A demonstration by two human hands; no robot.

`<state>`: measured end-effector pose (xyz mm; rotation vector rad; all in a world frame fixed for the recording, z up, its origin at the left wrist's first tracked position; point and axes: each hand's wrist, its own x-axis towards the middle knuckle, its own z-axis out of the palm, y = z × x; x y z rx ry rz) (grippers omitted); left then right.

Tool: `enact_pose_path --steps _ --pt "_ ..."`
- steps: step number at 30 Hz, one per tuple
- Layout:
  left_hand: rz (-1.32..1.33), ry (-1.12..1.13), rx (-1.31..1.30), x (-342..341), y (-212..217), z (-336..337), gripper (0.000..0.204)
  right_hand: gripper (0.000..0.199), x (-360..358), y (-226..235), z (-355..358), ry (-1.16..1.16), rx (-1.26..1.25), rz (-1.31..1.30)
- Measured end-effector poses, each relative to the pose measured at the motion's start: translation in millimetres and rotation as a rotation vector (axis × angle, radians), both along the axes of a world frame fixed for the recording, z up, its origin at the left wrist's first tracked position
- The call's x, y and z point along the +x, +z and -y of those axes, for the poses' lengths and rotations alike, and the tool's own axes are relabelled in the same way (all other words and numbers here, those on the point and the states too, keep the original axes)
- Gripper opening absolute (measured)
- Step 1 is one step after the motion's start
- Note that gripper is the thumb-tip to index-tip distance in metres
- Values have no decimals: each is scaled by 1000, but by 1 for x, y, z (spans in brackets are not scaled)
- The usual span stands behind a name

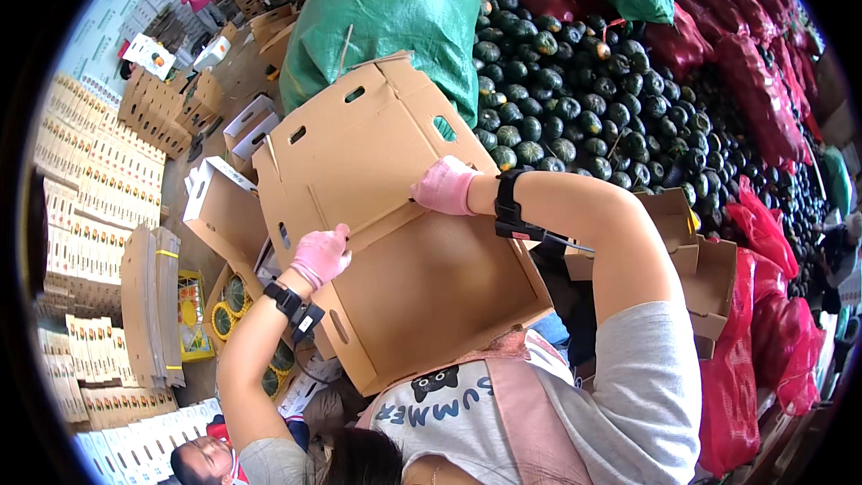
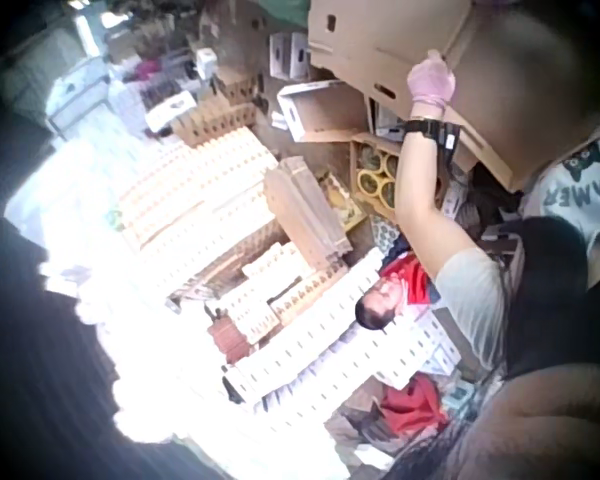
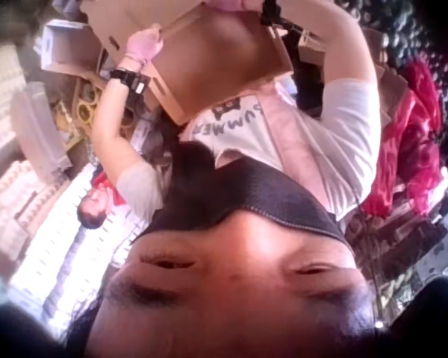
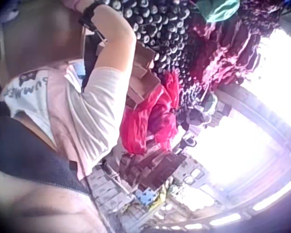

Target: The person assembles cardboard shipping boxes by folding the flaps and pressing the joints together by hand, while sitting amidst large piles of produce.

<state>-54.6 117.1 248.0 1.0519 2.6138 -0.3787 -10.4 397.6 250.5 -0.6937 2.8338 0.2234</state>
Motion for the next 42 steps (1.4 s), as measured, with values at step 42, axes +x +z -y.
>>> enact_pose_path --steps 42 --pt "132 837 829 48 -37 134 70 47 4 2 -30 -609 -151 301"
